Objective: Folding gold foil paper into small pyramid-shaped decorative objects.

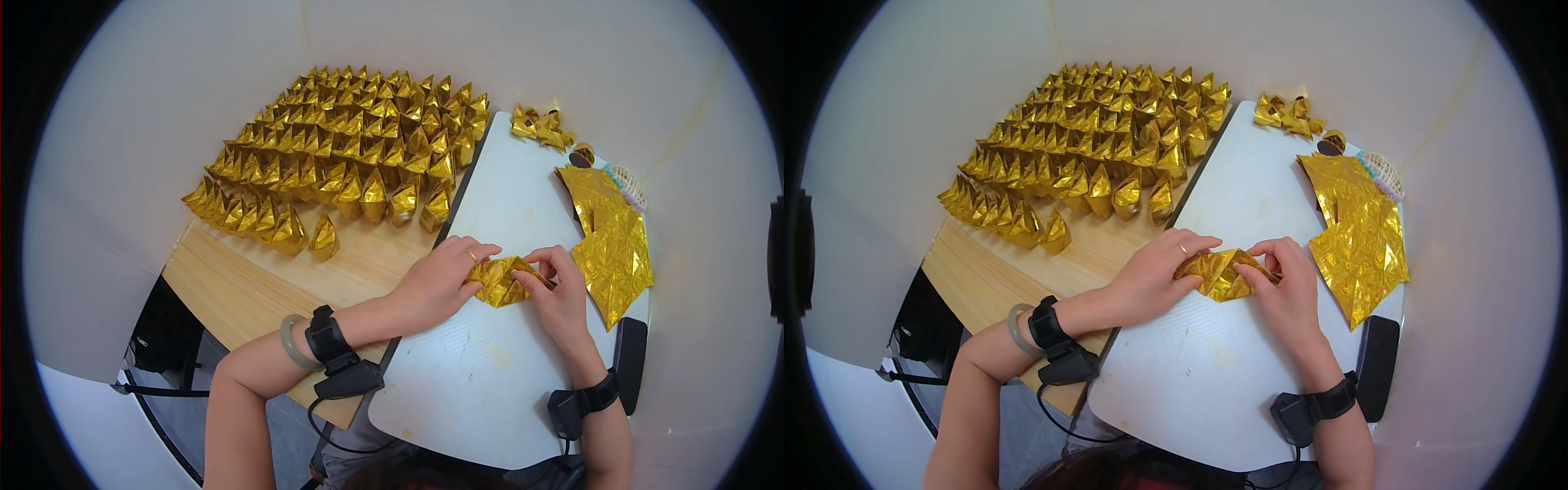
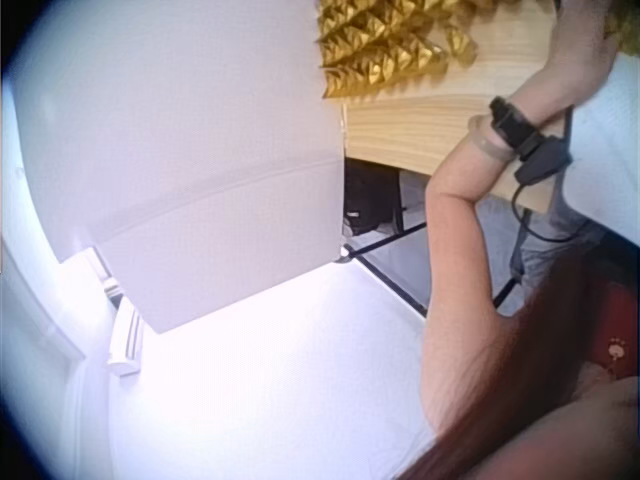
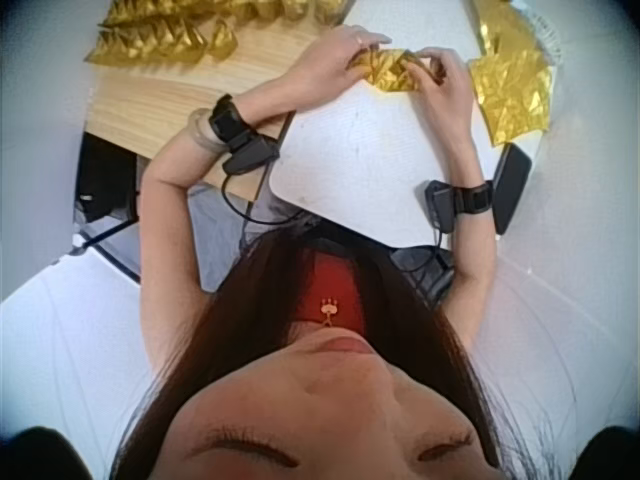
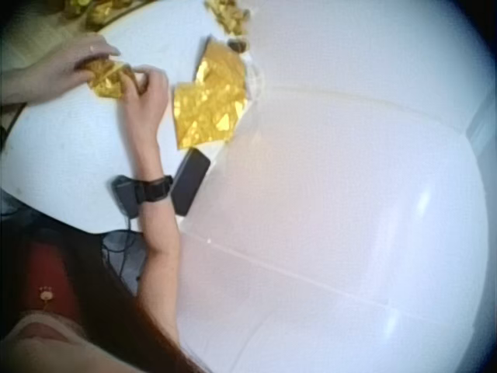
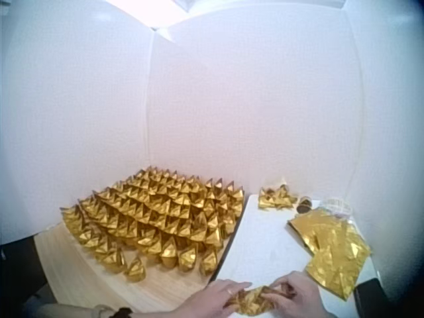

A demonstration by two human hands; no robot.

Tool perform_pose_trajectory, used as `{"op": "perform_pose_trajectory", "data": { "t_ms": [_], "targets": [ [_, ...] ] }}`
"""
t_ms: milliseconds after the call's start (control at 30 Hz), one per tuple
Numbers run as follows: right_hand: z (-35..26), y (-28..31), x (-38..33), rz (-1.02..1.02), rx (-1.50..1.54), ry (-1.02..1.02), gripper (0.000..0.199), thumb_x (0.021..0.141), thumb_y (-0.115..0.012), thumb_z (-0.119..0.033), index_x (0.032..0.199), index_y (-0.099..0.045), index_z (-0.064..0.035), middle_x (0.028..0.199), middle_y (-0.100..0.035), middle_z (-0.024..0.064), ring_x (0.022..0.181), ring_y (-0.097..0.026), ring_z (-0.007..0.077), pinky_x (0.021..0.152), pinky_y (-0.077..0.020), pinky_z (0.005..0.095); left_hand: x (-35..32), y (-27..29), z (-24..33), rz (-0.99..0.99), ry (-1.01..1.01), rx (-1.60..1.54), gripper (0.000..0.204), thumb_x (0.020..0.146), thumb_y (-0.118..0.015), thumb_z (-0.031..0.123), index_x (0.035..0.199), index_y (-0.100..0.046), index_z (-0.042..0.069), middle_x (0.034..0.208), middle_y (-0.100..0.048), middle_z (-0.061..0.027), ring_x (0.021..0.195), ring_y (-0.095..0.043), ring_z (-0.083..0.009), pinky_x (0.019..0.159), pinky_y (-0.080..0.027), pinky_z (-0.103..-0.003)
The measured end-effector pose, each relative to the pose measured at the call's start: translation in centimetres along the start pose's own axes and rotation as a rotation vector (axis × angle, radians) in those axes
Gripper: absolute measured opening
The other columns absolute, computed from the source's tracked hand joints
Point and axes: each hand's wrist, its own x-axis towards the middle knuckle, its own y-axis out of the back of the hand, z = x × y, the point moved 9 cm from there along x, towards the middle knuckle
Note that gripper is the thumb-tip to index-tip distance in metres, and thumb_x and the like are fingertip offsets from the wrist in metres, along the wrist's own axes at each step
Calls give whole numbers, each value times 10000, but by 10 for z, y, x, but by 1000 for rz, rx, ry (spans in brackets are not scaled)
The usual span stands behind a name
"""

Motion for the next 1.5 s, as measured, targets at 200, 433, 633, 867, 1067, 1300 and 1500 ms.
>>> {"op": "perform_pose_trajectory", "data": {
  "t_ms": [200, 433, 633, 867, 1067, 1300, 1500],
  "targets": [
    [-37, 10, -9, 96, -32, 396, 213, 719, -693, 29, 901, -596, -26, 784, -526, 70, 724, -548, 206, 648, -462, 297, -5, 13, 11, 107, -224, 131, 273, 796, -632, -14, 1055, -666, 64, 990, -606, -108, 949, -584, -261, 778, -497, -334],
    [-24, -20, -10, -213, -289, 359, 409, 831, -562, -106, 1230, -543, -21, 1319, -487, 184, 1244, -459, 301, 1038, -358, 408, -10, -21, 5, -117, -268, 342, 331, 885, -593, 105, 1201, -582, 6, 1296, -538, -162, 1251, -479, -304, 978, -454, -360],
    [-30, -37, -19, -346, -605, 434, 691, 942, -459, -457, 1416, -334, 30, 1487, -315, 208, 1399, -278, 308, 1147, -193, 439, -14, -35, 7, -266, -249, 423, 571, 932, -545, 259, 1345, -381, -100, 1446, -326, -271, 1372, -305, -351, 1120, -288, -391],
    [-11, -29, -12, -226, -673, 271, 746, 945, -448, -499, 1413, -309, 65, 1485, -287, 249, 1407, -256, 321, 1148, -185, 440, -19, -37, 12, -309, -205, 466, 680, 938, -514, 383, 1350, -336, -127, 1439, -279, -332, 1381, -246, -412, 1128, -247, -436],
    [-33, -44, -26, -393, -564, 487, 793, 931, -450, -543, 1403, -313, 79, 1479, -277, 276, 1405, -249, 351, 1141, -210, 436, -22, -44, 18, -305, -184, 481, 718, 940, -506, 408, 1354, -314, -147, 1446, -255, -343, 1388, -226, -419, 1133, -230, -445],
    [-19, -35, -14, -323, -643, 327, 792, 938, -454, -521, 1415, -277, 86, 1489, -259, 269, 1412, -234, 345, 1141, -208, 436, -24, -45, 16, -323, -171, 525, 734, 940, -508, 403, 1360, -297, -161, 1445, -258, -345, 1391, -218, -425, 1133, -235, -450],
    [3, -23, -8, -217, -648, 225, 737, 959, -431, -472, 1431, -259, 68, 1502, -249, 252, 1420, -219, 324, 1140, -189, 465, -22, -40, 22, -156, -226, 561, 519, 921, -564, 295, 1249, -494, -101, 1353, -448, -277, 1326, -386, -346, 1059, -374, -383]
  ]
}}
